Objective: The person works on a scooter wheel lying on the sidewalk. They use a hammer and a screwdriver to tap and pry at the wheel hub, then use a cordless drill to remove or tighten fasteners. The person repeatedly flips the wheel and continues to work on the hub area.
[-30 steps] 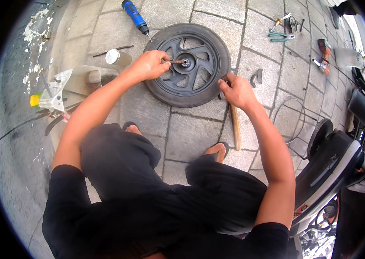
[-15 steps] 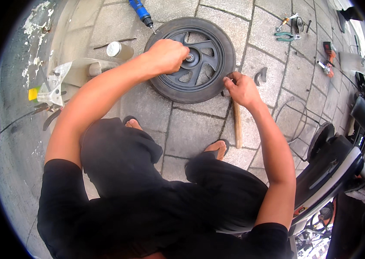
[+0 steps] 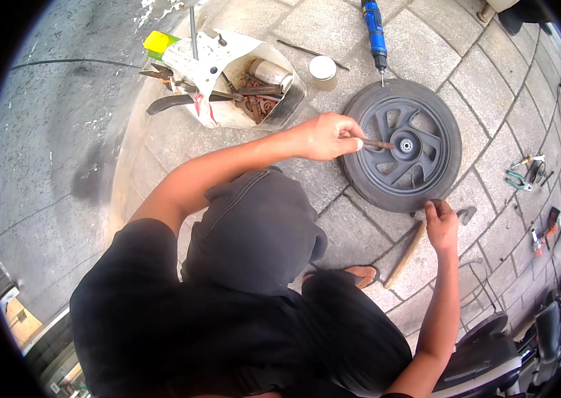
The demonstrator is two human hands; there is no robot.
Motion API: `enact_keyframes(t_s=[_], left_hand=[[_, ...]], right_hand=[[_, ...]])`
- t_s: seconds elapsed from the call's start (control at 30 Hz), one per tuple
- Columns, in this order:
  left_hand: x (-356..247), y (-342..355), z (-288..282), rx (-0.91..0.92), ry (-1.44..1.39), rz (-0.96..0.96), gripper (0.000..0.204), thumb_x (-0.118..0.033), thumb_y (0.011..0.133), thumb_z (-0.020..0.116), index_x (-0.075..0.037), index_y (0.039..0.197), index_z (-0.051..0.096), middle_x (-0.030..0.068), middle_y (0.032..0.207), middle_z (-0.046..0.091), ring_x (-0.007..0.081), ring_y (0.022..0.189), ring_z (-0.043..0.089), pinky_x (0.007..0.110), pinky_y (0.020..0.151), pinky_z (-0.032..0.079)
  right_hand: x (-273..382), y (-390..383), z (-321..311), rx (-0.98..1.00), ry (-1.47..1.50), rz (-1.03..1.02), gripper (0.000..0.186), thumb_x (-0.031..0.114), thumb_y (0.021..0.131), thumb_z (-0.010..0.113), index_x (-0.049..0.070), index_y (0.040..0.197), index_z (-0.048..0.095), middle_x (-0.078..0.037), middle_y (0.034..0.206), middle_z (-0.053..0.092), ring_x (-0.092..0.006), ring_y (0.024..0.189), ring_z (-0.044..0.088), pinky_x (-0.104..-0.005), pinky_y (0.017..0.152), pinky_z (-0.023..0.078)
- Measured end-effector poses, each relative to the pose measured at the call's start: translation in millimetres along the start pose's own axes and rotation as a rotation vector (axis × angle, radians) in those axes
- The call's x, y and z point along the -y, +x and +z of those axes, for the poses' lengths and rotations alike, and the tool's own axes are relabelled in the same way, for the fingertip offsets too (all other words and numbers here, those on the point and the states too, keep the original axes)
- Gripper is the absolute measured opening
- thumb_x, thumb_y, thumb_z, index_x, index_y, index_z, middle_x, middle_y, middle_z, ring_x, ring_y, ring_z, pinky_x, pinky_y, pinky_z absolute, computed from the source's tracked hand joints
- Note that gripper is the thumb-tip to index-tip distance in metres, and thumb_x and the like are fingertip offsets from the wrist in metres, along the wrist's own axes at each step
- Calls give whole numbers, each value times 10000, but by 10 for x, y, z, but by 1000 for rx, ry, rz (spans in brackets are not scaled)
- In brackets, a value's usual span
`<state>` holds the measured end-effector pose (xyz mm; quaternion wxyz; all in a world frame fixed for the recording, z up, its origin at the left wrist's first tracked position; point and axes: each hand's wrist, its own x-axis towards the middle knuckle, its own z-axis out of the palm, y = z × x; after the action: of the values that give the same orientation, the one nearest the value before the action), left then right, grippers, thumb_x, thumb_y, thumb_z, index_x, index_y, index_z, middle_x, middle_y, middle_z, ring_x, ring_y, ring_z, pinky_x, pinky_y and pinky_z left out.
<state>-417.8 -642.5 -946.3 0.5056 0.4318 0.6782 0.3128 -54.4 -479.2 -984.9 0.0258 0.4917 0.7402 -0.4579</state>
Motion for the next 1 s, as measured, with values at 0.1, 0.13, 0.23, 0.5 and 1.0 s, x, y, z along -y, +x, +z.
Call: enact_keyframes(t_s=[0.1, 0.13, 0.23, 0.5, 1.0], left_hand=[[493, -452, 52, -118, -350, -48, 304, -166, 996, 674, 5, 1247, 660, 67, 1011, 733, 106, 946, 660, 293, 820, 536], [604, -587, 31, -153, -461, -59, 303, -135, 1006, 668, 7, 1273, 647, 49, 1008, 727, 84, 942, 645, 278, 816, 531], [561, -903, -220, -190, -410, -128, 326, -110, 1021, 647, -3, 1328, 616, 31, 1017, 720, 72, 925, 629, 259, 822, 519], [477, -1368, -462, -294, -298, -69, 281, -94, 1012, 594, -42, 1276, 676, -30, 972, 660, 34, 836, 552, 232, 776, 477], [347, -1618, -413, -563, -583, -172, 305, -134, 1007, 632, -8, 1286, 633, -41, 835, 602, 29, 698, 511, 210, 644, 434]], right_hand=[[98, 8, -9, 34, 30, 85, 263, 244, 1023, 645, -13, 1024, 701, 12, 700, 573, -72, 576, 517, -267, 522, 455], [162, 19, 2, 30, 43, 77, 265, 237, 1021, 643, -20, 1011, 703, 5, 693, 580, -73, 578, 510, -269, 528, 445], [268, 51, 22, 16, 57, 69, 272, 229, 1017, 643, -33, 988, 710, -10, 679, 597, -77, 579, 508, -275, 542, 432], [333, 108, 26, 17, -12, 63, 283, 254, 1015, 649, -21, 983, 712, -14, 677, 609, -86, 577, 550, -279, 542, 454], [308, 133, 6, -4, 9, 86, 293, 263, 1019, 640, -22, 997, 704, -11, 698, 601, -82, 576, 531, -282, 536, 457]])
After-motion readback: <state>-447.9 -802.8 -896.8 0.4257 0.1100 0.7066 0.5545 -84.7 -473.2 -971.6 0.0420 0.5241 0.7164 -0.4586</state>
